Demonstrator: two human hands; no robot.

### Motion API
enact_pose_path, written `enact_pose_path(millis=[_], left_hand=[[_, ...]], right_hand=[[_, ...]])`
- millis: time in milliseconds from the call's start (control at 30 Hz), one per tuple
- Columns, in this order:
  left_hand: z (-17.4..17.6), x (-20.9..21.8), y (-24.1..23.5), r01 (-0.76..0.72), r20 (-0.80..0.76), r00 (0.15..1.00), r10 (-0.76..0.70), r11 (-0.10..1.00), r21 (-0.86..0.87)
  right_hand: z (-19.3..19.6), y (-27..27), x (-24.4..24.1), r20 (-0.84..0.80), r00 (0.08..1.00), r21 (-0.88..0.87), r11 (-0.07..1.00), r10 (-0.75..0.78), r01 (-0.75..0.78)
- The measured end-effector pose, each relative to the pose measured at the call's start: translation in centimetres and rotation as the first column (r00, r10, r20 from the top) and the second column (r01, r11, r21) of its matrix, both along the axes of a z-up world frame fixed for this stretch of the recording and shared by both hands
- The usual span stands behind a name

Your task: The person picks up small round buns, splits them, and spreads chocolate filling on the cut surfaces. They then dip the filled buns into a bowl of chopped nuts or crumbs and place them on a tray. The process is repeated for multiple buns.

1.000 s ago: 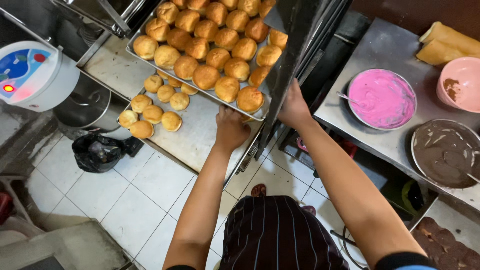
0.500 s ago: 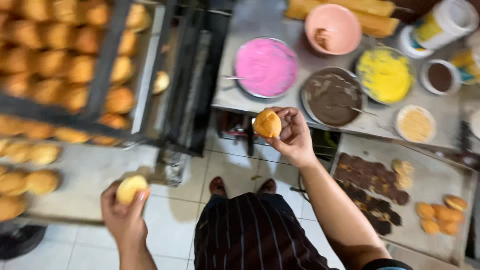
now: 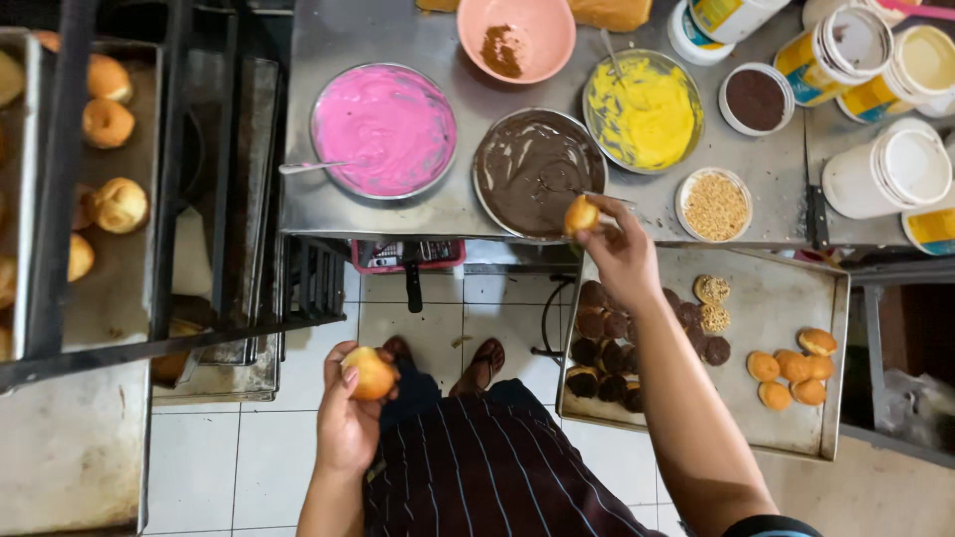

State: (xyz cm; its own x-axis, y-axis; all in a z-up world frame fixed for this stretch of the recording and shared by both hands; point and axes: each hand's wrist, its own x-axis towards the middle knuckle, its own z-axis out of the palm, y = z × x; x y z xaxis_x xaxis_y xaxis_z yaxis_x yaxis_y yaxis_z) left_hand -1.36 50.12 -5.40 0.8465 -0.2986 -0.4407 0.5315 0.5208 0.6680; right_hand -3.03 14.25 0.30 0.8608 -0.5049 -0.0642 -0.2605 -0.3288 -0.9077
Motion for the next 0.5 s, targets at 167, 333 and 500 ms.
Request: enact_pose_path(millis=[167, 333, 500], left_hand=[[-0.8, 1.4, -2.3, 0.127, -0.004, 0.992, -0.128, 0.987, -0.097], [-1.5, 4.6, -3.7, 0.247, -0.070, 0.967, -0.244, 0.968, 0.046], [-1.3, 8.3, -4.1, 0.338, -0.084, 0.938, -0.335, 0.941, 0.027]], right_hand=[[0.0, -1.2, 3.3, -0.039, 0.988, -0.440, 0.885, 0.152, -0.154], [-2.0, -0.8, 7.9, -0.354, 0.928, -0.597, 0.736, 0.116, -0.320], [-5.4, -1.2, 11.6, -0.526, 0.841, -0.672, 0.544, 0.127, -0.502]])
